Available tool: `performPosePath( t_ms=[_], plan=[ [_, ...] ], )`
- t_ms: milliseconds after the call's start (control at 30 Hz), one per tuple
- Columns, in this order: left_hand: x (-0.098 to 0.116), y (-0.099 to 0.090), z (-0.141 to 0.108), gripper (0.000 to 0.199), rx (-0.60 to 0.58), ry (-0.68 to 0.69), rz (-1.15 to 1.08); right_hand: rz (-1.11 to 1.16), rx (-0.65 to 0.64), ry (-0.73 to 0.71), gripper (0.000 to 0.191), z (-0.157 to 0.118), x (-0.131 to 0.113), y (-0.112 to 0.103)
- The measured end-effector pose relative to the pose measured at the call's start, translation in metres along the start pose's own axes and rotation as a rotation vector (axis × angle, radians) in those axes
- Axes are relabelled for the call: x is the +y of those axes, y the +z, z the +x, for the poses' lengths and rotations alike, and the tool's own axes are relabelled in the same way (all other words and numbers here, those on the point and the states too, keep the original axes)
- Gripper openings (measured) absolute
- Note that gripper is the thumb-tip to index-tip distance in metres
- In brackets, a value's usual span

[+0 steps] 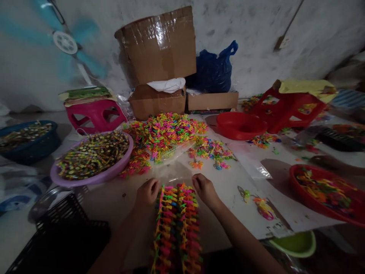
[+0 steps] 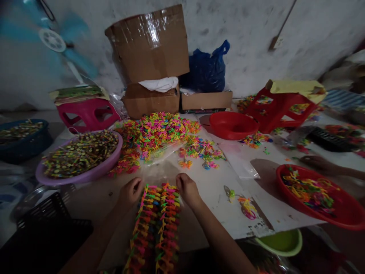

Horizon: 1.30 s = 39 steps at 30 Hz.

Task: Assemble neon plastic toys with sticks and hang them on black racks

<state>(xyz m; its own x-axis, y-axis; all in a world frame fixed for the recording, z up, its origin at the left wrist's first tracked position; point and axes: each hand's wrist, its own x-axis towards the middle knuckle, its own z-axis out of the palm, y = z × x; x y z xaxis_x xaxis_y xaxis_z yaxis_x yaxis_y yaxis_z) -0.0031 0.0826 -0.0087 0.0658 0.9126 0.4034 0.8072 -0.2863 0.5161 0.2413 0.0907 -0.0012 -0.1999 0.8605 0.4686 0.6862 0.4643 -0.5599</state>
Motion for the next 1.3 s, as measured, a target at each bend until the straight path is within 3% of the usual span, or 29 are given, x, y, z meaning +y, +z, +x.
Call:
performPosePath(
  t_ms=[67,167,267,333,433,500,600,667,800,933,1067,1300],
  plan=[
    [0.002,0.002,0.006,0.025,0.02,-0.015,0.012,0.028,0.002,0.052,0.015,0.005,-0.004,0.002],
    [-0.001,0.0,-0.001,0.025,0.023,0.007,0.005,0.018,-0.06,-0.11,0.016,0.0,-0.01,-0.003],
    [-0.012,-0.01,-0.029,0.024,-0.031,0.06,-0.014,-0.009,-0.13,-0.283,0.016,-0.02,-0.015,-0.013],
    [-0.017,-0.019,-0.052,0.024,-0.129,0.064,-0.026,0.002,-0.164,-0.303,0.016,-0.036,-0.019,-0.019],
    [-0.018,-0.03,-0.078,0.024,-0.299,0.011,-0.061,0.074,-0.217,-0.228,0.018,-0.054,-0.022,-0.026],
    [-0.017,-0.031,-0.085,0.021,-0.341,-0.068,-0.087,0.107,-0.202,-0.118,0.016,-0.061,-0.018,-0.027],
    [-0.02,-0.023,-0.081,0.02,-0.283,-0.281,-0.128,0.062,-0.151,0.052,0.014,-0.067,-0.006,-0.022],
    [-0.023,-0.014,-0.074,0.028,-0.234,-0.373,-0.187,-0.027,-0.204,0.092,0.016,-0.066,0.001,-0.013],
    [-0.028,-0.004,-0.064,0.037,-0.252,-0.329,-0.318,-0.153,-0.28,0.192,0.015,-0.058,0.006,0.007],
    [-0.032,-0.002,-0.057,0.039,-0.247,-0.295,-0.331,-0.022,-0.221,0.34,0.02,-0.049,0.005,0.02],
    [-0.034,0.011,-0.048,0.038,-0.248,-0.345,-0.311,0.082,-0.152,0.512,0.022,-0.044,0.005,0.026],
    [-0.023,0.017,-0.056,0.028,-0.342,-0.419,-0.461,0.311,-0.243,0.469,0.019,-0.051,0.0,0.025]
  ],
)
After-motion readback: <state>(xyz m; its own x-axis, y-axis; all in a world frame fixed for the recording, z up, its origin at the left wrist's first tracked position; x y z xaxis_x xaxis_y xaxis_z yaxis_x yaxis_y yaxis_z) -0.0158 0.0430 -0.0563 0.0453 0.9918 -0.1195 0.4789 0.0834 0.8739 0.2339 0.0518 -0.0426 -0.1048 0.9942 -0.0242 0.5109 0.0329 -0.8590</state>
